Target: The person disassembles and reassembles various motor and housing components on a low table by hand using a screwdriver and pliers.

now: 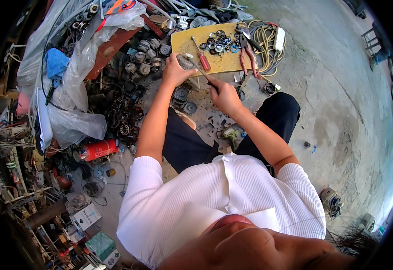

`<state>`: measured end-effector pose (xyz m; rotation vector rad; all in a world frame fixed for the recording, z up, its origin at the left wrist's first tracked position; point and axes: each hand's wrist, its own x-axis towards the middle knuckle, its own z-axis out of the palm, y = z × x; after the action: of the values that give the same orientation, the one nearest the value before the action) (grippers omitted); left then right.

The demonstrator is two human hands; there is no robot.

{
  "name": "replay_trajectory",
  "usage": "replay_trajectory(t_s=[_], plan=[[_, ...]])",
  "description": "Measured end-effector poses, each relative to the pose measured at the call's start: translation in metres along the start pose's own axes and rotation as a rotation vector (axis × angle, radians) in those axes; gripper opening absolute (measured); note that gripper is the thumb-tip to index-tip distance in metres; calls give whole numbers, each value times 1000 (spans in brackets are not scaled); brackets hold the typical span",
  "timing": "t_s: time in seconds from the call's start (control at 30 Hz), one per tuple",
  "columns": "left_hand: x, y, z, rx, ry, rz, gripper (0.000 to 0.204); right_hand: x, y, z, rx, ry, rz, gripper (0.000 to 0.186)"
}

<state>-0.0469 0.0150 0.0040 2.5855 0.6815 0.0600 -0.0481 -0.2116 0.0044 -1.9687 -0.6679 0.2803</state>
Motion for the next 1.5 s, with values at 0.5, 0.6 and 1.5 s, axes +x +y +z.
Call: replay_trajectory(t_s=[0.5, 0.6, 1.5], plan=[[8, -10, 0, -63, 11, 78, 98, -3, 30, 6, 287, -104, 91, 43], [13, -12, 0, -108, -6, -13, 101, -11, 30, 11, 175, -36, -87, 42], [22, -19, 0, -174, -72, -75, 108, 66, 10, -42, -65, -400, -56, 39]])
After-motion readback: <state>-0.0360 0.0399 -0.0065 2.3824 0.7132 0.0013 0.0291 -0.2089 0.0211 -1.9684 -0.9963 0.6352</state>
